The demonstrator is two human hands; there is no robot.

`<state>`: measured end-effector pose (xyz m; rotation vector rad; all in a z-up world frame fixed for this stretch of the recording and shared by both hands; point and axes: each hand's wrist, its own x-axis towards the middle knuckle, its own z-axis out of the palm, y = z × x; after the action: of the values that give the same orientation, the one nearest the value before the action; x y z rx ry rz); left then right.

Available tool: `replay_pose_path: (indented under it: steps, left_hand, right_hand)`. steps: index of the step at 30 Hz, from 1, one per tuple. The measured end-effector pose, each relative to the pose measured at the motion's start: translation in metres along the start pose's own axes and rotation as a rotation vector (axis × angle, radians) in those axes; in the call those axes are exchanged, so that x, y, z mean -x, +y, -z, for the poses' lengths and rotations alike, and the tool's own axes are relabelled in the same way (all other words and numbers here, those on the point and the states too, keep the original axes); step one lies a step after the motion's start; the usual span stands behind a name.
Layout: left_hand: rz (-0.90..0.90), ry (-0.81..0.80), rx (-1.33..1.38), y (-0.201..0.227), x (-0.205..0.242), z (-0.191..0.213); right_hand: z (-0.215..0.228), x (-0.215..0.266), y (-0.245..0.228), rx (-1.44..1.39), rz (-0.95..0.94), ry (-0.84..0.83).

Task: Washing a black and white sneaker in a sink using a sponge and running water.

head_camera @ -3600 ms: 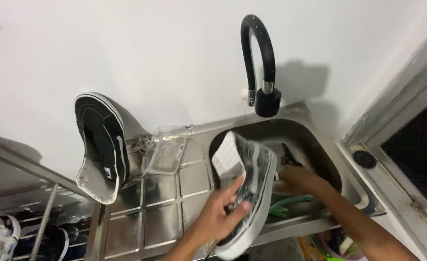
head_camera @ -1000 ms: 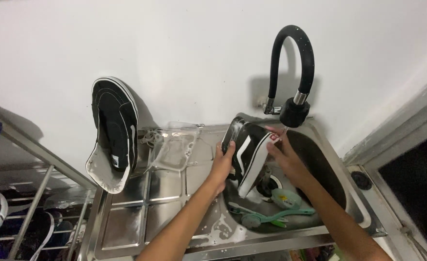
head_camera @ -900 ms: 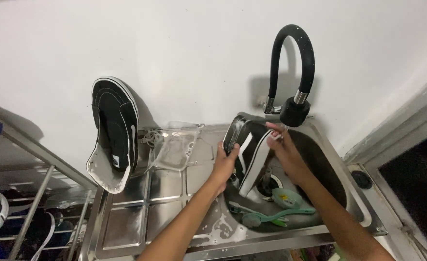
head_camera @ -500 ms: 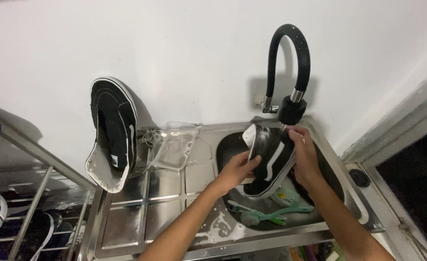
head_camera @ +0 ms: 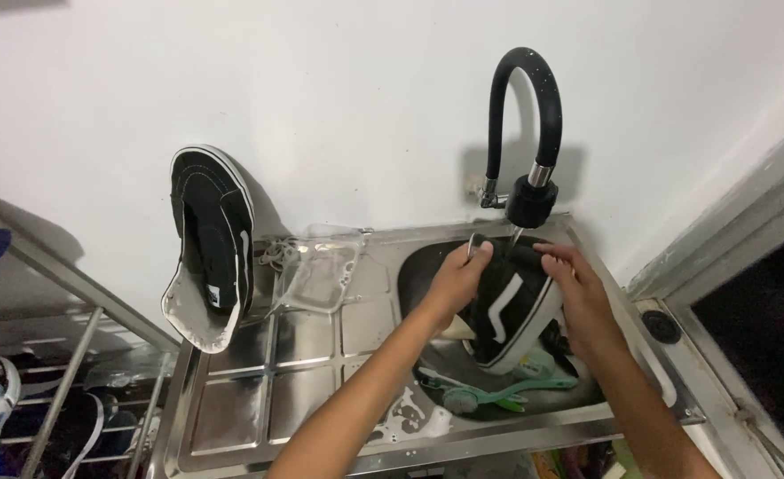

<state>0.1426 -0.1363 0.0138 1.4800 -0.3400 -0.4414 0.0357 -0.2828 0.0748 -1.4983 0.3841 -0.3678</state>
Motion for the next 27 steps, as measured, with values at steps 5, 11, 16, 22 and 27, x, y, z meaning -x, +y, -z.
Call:
replay_pose_path:
  steps: [5,11,16,22,27]
  left_hand:
    - [-0.065,-0.003,-0.098,0.018,-0.008,0.000]
    - [-0.096,-0.128,-0.102,0.007,-0.033,-0.027]
    - [-0.138,-0.088,-0.243,0.009,-0.052,-0.019]
    - [-0.159,0.171,-0.517,0.051,0.000,0.012]
    - [-0.172,0.213,-0.415,0.037,0.019,0.053]
  right_hand:
    - [0.012,0.011,-0.011,0.221,0.028,-0.094]
    - [0.002,0.010,-0.024,0.065,-0.116,-0.083]
    - [-0.014,0.014,-0.033,0.065,-0.165,-0.186]
    - [-0.019,0.000,-0.023,0.212,-0.243,-0.274]
    - [-0.031,-0.018,0.001,0.355,-0.276,-0.283]
